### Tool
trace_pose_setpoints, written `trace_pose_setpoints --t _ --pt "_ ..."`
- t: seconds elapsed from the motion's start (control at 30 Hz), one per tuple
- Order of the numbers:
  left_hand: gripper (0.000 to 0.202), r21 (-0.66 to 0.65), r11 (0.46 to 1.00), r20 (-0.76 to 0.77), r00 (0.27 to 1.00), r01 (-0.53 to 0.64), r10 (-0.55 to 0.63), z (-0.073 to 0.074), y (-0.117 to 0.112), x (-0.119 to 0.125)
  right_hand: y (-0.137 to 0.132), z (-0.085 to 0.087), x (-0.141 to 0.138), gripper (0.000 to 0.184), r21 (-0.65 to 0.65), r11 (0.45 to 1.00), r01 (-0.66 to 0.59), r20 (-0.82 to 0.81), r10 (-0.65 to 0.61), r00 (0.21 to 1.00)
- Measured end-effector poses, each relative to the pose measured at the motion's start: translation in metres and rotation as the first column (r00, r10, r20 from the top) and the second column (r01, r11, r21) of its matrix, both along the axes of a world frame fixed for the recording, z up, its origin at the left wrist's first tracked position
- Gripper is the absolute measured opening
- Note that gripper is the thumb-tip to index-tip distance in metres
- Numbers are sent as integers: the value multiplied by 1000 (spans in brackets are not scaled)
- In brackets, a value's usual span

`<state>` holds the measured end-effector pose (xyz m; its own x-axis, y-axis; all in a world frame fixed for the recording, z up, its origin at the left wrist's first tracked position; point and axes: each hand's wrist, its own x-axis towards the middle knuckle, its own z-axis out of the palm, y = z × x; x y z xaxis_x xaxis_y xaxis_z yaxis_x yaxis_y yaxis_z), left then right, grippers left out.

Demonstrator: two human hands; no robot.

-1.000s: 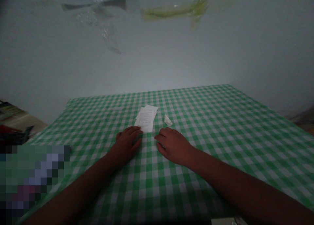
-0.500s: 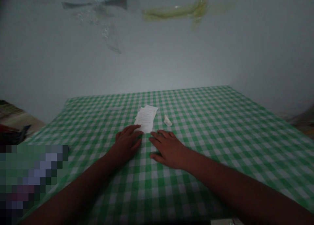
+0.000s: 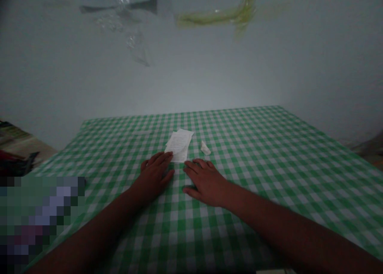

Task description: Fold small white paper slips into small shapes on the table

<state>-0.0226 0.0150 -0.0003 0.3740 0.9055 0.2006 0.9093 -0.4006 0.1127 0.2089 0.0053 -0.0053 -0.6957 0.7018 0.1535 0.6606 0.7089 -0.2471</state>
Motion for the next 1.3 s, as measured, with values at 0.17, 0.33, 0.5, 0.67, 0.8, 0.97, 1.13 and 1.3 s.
trace_pose_setpoints --t 0.17,0.33,0.5,0.67,0.8,0.97,1.13,1.3 --pt "44 94 995 53 998 11 -16 7 -3 3 0 0 -6 62 15 999 42 1 -42 999" --pt "34 205 975 147 983 82 -113 9 -6 4 2 0 -12 66 35 997 71 13 -71 997" --pt "19 238 955 228 945 179 -234 6 -5 2 5 0 -15 68 44 995 90 -10 -90 996" --pt "17 166 956 240 930 242 -277 6 -8 4 6 1 -15 58 48 995 85 -54 -82 995" --pt "26 70 978 224 953 195 -206 9 -11 10 11 -3 -10 50 50 992 118 -133 -110 985" --pt "36 13 971 223 946 240 -236 8 -15 12 12 -2 1 41 102 984 145 -303 -108 947" --pt "29 -50 944 193 931 326 -311 10 -19 11 3 10 6 22 89 995 34 -400 4 916" --pt "23 -68 912 181 904 404 -387 14 -20 9 -1 15 7 18 14 998 -69 -385 69 920"
